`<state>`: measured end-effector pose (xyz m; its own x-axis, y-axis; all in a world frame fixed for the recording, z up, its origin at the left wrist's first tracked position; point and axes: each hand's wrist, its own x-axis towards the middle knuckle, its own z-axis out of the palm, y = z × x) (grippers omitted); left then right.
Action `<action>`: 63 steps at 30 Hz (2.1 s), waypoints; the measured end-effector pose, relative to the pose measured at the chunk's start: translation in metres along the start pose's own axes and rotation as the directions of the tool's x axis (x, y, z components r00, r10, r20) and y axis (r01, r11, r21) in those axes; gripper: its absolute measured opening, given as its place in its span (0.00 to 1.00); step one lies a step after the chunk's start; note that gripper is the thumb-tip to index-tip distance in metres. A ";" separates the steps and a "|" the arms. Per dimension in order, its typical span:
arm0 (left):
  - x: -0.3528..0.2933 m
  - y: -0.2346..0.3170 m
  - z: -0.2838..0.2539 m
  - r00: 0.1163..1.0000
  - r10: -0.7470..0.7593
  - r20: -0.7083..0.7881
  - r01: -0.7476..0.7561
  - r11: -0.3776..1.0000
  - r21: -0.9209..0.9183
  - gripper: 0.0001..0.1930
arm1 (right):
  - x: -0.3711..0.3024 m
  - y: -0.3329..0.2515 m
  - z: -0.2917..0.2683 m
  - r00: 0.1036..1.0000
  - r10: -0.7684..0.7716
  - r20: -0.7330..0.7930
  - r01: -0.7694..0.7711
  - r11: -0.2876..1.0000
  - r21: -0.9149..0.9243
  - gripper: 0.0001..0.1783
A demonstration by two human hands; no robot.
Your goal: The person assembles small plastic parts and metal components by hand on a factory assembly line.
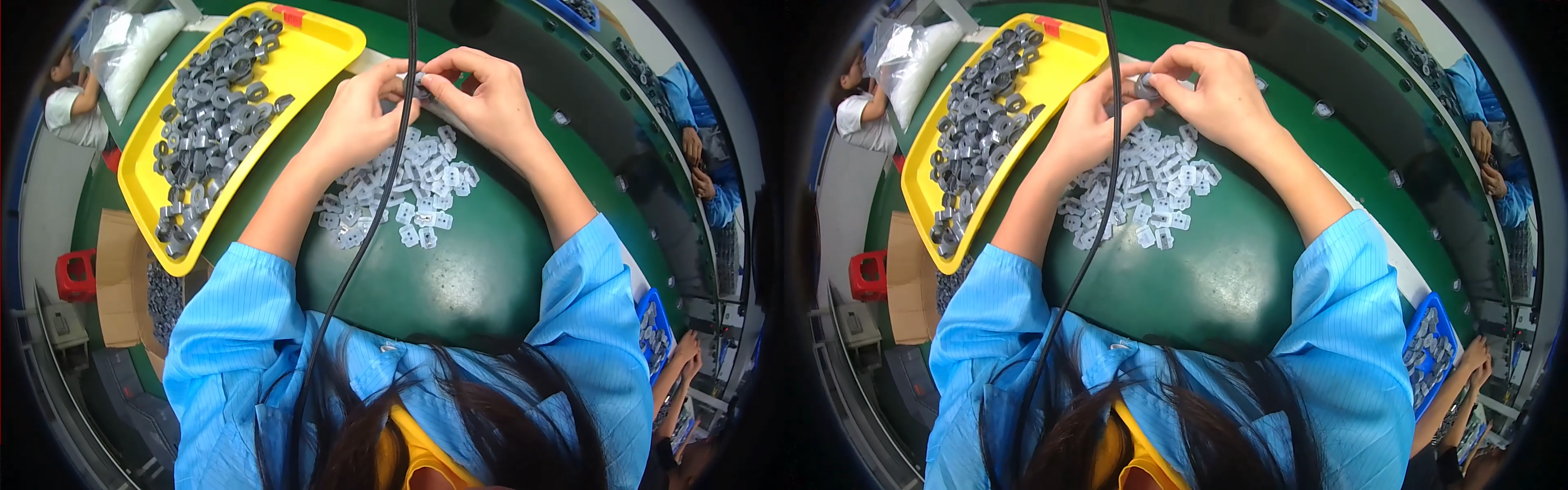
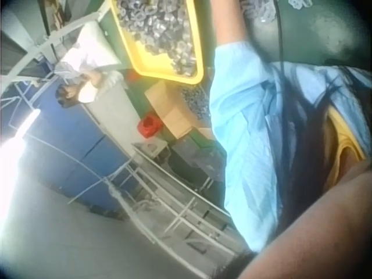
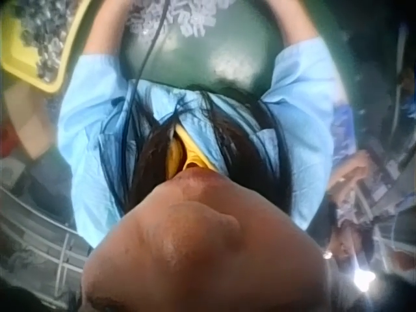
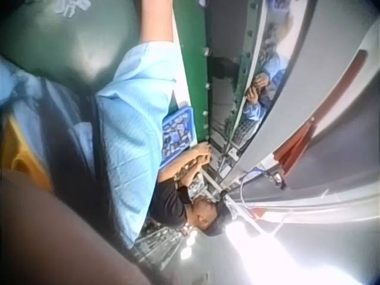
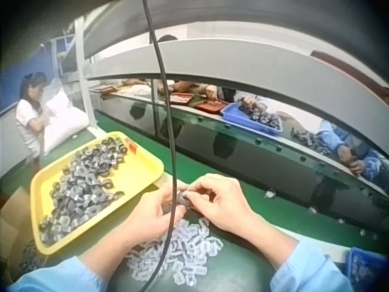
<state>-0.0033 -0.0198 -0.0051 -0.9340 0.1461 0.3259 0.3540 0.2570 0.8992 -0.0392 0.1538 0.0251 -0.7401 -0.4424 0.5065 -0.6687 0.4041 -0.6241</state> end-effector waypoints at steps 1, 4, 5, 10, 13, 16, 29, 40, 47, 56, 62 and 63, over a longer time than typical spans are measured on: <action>0.000 0.005 -0.007 0.993 -0.095 0.070 0.093 0.995 0.034 0.18 | 0.000 0.002 0.000 1.000 0.003 -0.017 -0.003 1.000 0.000 0.08; 0.000 0.008 -0.007 0.999 -0.030 0.035 0.026 0.994 0.106 0.20 | 0.000 0.005 0.000 0.983 -0.185 -0.014 0.182 0.976 -0.117 0.05; -0.001 0.010 -0.009 0.997 -0.069 0.028 0.062 0.980 0.189 0.19 | -0.002 0.003 0.003 0.957 -0.290 0.008 0.287 0.942 -0.171 0.04; -0.002 0.013 -0.002 0.995 0.089 -0.043 -0.067 0.929 0.364 0.19 | -0.005 0.000 0.009 0.957 -0.287 -0.037 0.276 0.945 -0.175 0.05; 0.001 0.009 0.004 0.970 0.163 -0.180 -0.089 0.927 0.364 0.19 | -0.005 0.003 0.011 0.991 0.137 0.006 -0.136 0.973 0.189 0.07; 0.002 0.008 0.010 0.932 0.313 -0.182 -0.182 0.839 0.512 0.20 | -0.005 0.013 0.020 0.955 0.295 0.016 -0.273 0.862 0.427 0.09; 0.001 0.007 0.015 0.870 0.457 -0.185 -0.317 0.805 0.501 0.19 | -0.004 0.011 0.007 0.892 0.329 0.309 -0.451 0.632 0.630 0.09; 0.004 0.006 0.006 0.902 0.422 -0.088 -0.364 0.854 0.372 0.21 | 0.003 0.028 -0.009 0.821 0.234 0.521 -0.550 0.567 0.613 0.10; 0.003 0.000 0.012 0.826 0.512 -0.235 -0.354 0.796 0.491 0.20 | -0.008 -0.006 0.012 0.986 0.081 -0.147 -0.049 0.977 0.207 0.09; 0.005 -0.003 0.013 0.807 0.558 -0.194 -0.439 0.785 0.437 0.21 | -0.005 0.011 0.006 0.864 0.369 0.343 -0.498 0.526 0.689 0.11; 0.006 0.007 0.003 0.896 0.443 0.016 -0.427 0.853 0.299 0.22 | 0.004 0.017 -0.021 0.761 0.245 0.601 -0.614 0.571 0.545 0.08; 0.006 0.005 -0.001 0.914 0.403 0.054 -0.402 0.875 0.270 0.22 | 0.003 0.014 -0.020 0.785 0.222 0.579 -0.571 0.624 0.534 0.08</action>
<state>-0.0068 -0.0184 0.0011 -0.7080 0.2885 0.6446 0.6982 0.4237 0.5771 -0.0521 0.1747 0.0295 -0.6880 -0.7206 -0.0856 0.0428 0.0775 -0.9961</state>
